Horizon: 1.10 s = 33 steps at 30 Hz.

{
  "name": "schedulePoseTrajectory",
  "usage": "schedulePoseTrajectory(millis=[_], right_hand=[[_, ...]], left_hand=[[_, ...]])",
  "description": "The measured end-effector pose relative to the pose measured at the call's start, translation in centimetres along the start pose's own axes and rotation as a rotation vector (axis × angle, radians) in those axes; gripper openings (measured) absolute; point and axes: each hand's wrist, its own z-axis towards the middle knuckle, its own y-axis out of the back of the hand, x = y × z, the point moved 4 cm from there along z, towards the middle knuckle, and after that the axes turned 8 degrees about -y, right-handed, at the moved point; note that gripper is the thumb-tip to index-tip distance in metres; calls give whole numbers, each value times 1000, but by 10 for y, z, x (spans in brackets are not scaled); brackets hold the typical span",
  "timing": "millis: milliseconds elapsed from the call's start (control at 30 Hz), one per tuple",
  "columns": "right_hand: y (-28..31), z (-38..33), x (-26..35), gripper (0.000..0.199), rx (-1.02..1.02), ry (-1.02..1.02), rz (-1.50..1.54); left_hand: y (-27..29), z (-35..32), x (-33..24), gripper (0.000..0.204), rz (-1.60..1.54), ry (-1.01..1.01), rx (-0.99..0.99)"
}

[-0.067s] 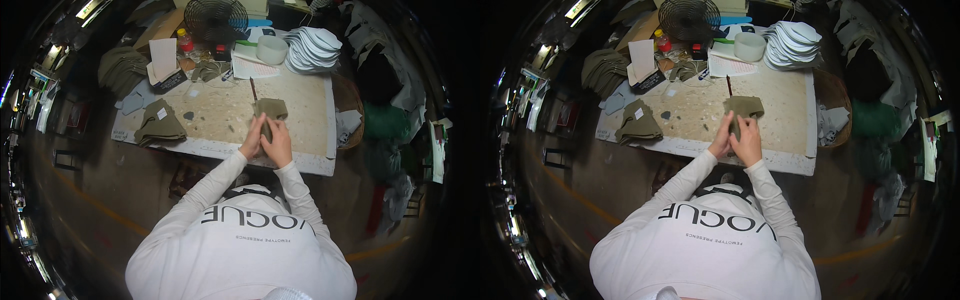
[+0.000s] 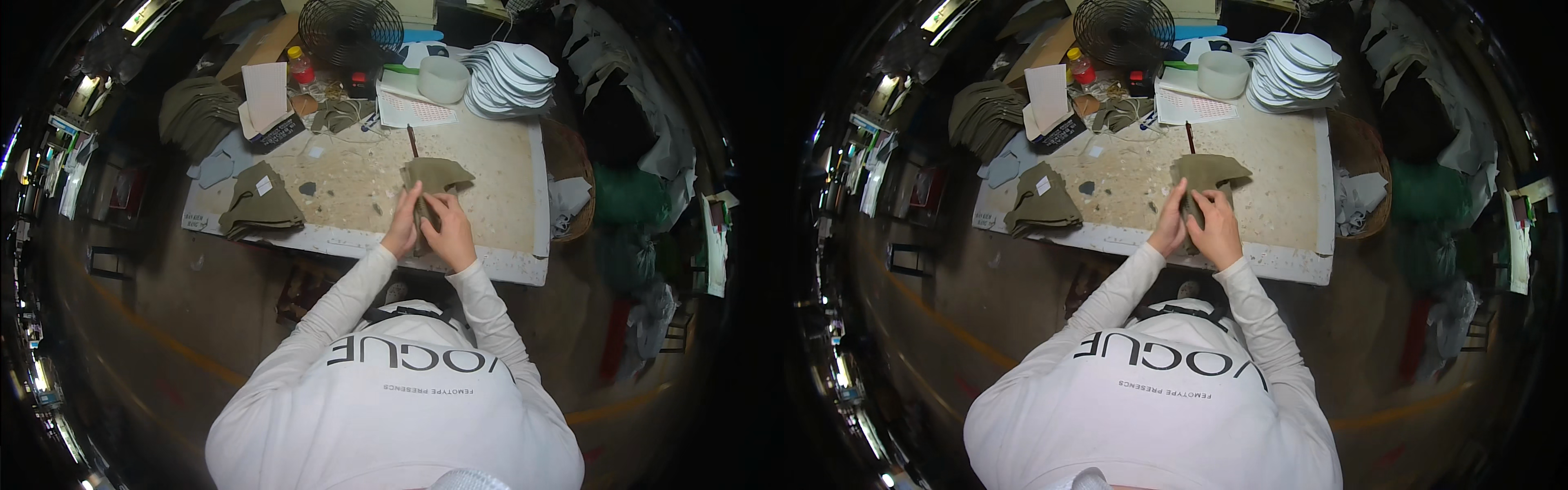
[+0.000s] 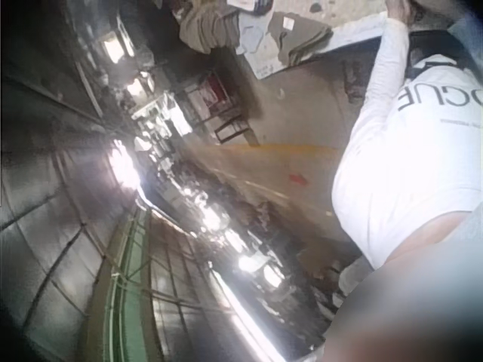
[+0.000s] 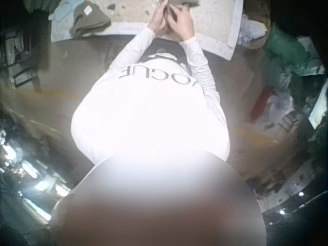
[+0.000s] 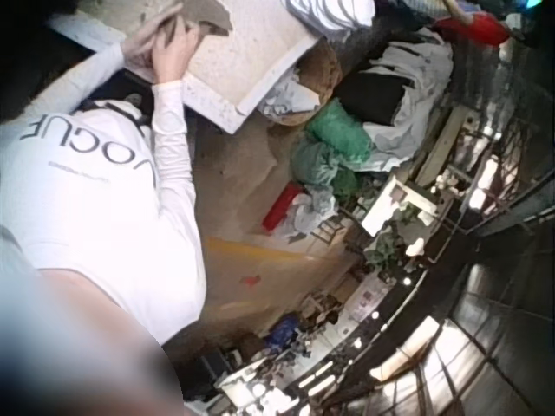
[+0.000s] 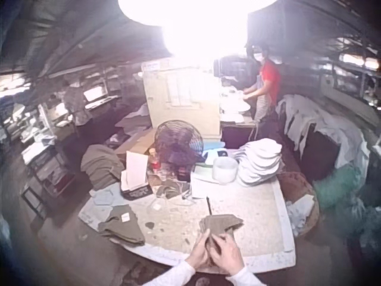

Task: The person folds multiple olive-green fabric pieces on a worktable, aligning edges and stacking them into neat piles. They occasionally use a pen to mark the fabric and handle paper templates and other items on the table.

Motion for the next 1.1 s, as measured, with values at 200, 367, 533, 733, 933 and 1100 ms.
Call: schedulePoseTrajectory(millis=[200,367,533,733,933,1100], right_hand=[[-16,42,-6,27,24,57,-319],[-67,51,-2,29,189,149,-434],[-94,43,15,30,273,281,-335],[-98,135,7,23,354,220,-239],[-155,262,5,11,138,287,-351],[-236,309,31,12,165,471,-350]], left_hand=[[49,-7,-38,44,-154,101,-75],[57,-10,-45,40,-87,-49,-190],[85,-11,-54,38,132,3,-230],[161,-19,-91,41,349,29,-349],[179,-23,-90,46,172,61,-319],[179,-22,-91,46,163,88,-374]])
